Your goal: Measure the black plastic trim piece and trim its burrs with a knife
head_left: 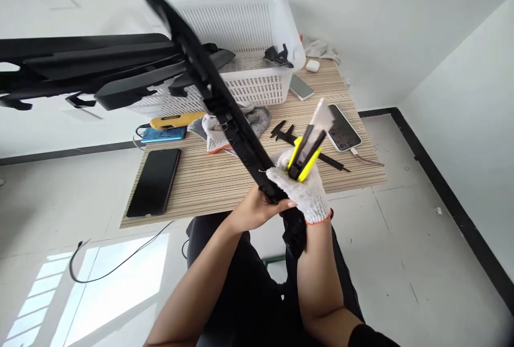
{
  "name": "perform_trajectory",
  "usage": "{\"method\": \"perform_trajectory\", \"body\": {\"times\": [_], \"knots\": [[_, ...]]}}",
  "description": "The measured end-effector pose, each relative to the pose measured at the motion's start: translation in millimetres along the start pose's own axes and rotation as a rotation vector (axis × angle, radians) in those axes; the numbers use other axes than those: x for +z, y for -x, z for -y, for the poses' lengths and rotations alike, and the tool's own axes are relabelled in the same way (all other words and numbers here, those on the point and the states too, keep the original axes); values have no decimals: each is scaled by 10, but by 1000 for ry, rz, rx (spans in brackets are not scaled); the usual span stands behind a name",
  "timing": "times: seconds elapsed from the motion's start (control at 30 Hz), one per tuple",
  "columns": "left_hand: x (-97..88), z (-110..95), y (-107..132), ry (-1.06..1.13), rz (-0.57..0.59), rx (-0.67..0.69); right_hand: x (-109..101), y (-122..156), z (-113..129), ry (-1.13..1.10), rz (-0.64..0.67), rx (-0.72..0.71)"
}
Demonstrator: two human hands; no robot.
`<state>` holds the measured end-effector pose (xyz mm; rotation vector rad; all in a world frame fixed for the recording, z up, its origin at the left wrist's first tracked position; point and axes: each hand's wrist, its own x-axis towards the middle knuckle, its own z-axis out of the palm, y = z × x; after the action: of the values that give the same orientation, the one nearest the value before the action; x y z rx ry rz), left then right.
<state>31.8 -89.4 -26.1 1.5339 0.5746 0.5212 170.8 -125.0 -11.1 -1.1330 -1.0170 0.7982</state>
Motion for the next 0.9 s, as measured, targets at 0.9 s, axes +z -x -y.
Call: {"method": "perform_trajectory", "body": {"times": [0.9], "knots": [[-99,-89,-47,315,-305,-30,-680,88,45,105,-342,346]]}}
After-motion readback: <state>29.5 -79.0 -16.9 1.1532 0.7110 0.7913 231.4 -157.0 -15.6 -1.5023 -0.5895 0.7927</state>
